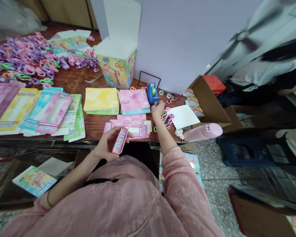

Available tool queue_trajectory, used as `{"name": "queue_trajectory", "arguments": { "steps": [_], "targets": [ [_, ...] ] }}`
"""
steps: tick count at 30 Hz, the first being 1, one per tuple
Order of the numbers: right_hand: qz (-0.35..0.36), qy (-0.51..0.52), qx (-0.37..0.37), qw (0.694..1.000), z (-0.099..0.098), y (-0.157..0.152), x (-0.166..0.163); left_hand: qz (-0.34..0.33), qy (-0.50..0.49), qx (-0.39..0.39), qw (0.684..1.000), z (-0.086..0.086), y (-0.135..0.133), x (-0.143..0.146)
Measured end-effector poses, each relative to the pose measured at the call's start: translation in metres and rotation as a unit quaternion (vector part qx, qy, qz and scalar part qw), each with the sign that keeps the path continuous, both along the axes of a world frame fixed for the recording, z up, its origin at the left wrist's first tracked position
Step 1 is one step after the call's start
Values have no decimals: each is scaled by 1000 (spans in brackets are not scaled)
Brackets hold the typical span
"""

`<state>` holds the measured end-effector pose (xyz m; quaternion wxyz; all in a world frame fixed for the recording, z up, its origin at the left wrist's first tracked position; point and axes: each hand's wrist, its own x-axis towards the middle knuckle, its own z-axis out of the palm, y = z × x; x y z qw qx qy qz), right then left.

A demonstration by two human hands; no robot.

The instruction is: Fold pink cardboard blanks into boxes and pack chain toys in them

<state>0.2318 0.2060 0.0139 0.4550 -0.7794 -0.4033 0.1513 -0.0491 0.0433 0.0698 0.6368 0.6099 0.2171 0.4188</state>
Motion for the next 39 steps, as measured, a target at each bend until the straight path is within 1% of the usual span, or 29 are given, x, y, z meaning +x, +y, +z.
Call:
{"name": "queue_trajectory", "arguments": {
  "steps": [1, 2, 4, 5, 6, 7, 8, 9, 10, 11, 12, 13, 16, 18, 20, 22, 26, 31, 35, 39],
  "targets": [
    [-7, -2, 8, 1000, 5, -3, -3, 4, 4, -8, 1000, 0, 0, -1],
    [3, 5, 17, 1000, 12, -8, -6, 8, 8, -14, 1000, 0, 0, -2],
    [64, 41, 32, 997, 31, -24, -13, 8, 17, -18, 1000, 0, 1, -6],
    [163, 94, 36, 982, 42, -36, -16, 3, 21, -17, 1000, 1, 2, -8],
    [233, 125, 33, 964, 54, -49, -20, -7, 28, -15, 999, 1, 2, -11],
    [306, 151, 21, 940, 67, -63, -24, -22, 37, -13, 999, 0, 2, -13],
    [431, 189, -6, 882, 80, -78, -27, -41, 47, -13, 998, 0, 2, -15],
    [544, 205, -42, 813, 92, -91, -30, -61, 54, -13, 997, -1, 1, -17],
    [623, 199, -65, 754, 104, -102, -33, -82, 57, -15, 995, -2, 1, -18],
    [678, 178, -71, 710, 113, -111, -35, -102, 56, -19, 993, -4, 0, -18],
    [716, 149, -69, 679, 121, -117, -37, -121, 53, -24, 991, -5, 0, -18],
    [744, 117, -60, 655, 127, -119, -38, -137, 48, -29, 989, -6, 0, -17],
    [797, 49, -40, 601, 134, -115, -40, -165, 35, -40, 985, -7, -1, -13],
    [817, 30, -45, 574, 136, -110, -42, -174, 30, -43, 983, -7, -2, -11],
    [830, 17, -57, 555, 139, -107, -44, -180, 34, -46, 982, -9, -3, -11],
    [837, 2, -70, 542, 143, -106, -47, -183, 34, -48, 981, -11, -4, -11],
    [837, -43, -100, 536, 147, -109, -52, -184, 19, -50, 981, -14, -6, -9],
    [826, -64, -112, 549, 146, -111, -55, -190, 10, -57, 980, -14, -8, -5],
    [813, -50, -156, 559, 145, -115, -56, -190, 15, -60, 980, -14, -12, -2],
    [790, -58, -199, 577, 145, -119, -55, -189, -17, -76, 979, -17, -19, -1]
  ]
}}
